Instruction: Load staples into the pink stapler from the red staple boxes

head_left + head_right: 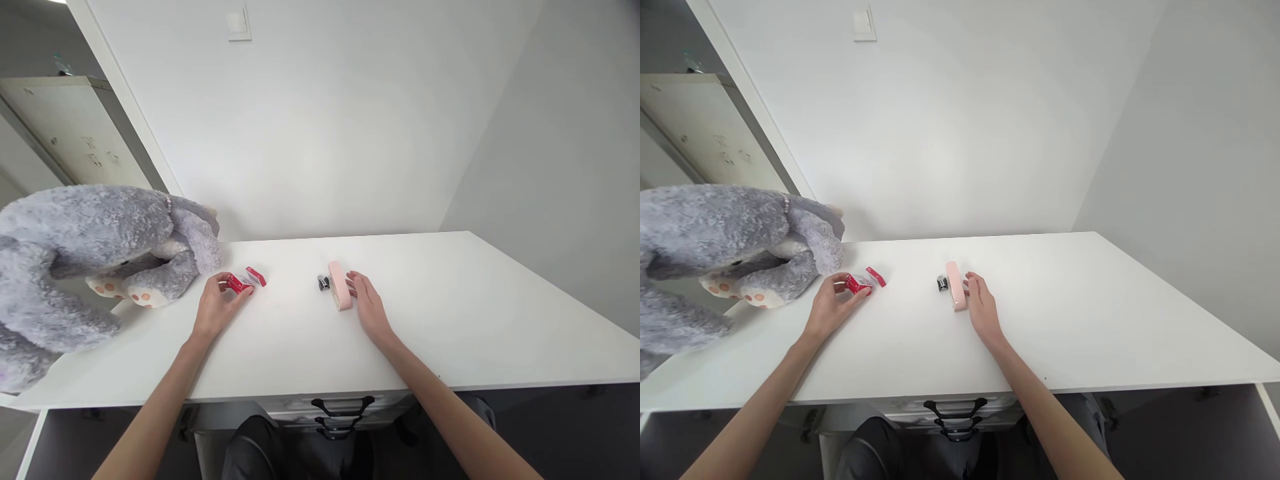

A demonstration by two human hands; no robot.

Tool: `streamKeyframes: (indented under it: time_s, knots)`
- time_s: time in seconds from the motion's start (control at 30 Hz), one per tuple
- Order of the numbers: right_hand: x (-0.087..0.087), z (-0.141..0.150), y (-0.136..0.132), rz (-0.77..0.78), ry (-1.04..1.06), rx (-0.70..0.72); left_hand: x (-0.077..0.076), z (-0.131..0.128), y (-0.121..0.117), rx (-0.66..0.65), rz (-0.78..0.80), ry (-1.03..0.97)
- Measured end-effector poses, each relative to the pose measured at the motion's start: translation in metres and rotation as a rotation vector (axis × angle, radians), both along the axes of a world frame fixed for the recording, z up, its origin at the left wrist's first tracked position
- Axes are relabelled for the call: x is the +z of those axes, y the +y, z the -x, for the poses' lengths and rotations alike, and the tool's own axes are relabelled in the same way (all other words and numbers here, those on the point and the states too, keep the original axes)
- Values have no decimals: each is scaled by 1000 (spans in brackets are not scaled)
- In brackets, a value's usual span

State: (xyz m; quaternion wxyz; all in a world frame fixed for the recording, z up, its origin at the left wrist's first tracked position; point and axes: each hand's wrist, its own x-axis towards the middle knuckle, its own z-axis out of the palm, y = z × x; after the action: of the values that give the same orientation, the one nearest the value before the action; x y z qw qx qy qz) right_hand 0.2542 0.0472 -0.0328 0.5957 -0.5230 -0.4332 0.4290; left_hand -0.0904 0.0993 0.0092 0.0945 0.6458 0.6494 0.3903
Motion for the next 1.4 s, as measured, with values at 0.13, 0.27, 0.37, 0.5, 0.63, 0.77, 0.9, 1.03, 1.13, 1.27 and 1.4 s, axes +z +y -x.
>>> streamKeyframes:
  time_s: [0.13, 0.27, 0.37, 0.5, 0.63, 0.77, 0.9, 1.03, 1.13, 1.27, 1.4]
  knots:
    - [0, 0, 0, -6, -2, -3, 1, -1, 0, 38, -12, 54]
    - [2, 0, -2, -4, -3, 0, -2, 1, 2, 116, -30, 116]
    - [5, 0, -3, 12, -9, 4, -6, 3, 3, 152, -51, 178]
    - [8, 1, -4, 18, -21, 9, -9, 1, 4, -11, -200, 283]
    - [9, 1, -4, 24, -36, 10, -7, -11, 4, -218, -240, 439]
    - [10, 1, -4, 31, -39, 17, -5, -26, 7, -273, -230, 515]
    - [8, 1, -3, 31, -50, 14, -9, -31, 12, -284, -199, 511]
    - [7, 0, -3, 24, -68, 11, -13, -26, 14, -287, -197, 490]
    - [7, 0, -3, 16, -69, 9, -14, -25, 14, -305, -189, 469]
    - [7, 0, -3, 10, -77, 10, -15, -26, 13, -325, -170, 470]
    - [7, 0, -3, 13, -79, 10, -15, -28, 15, -347, -141, 499]
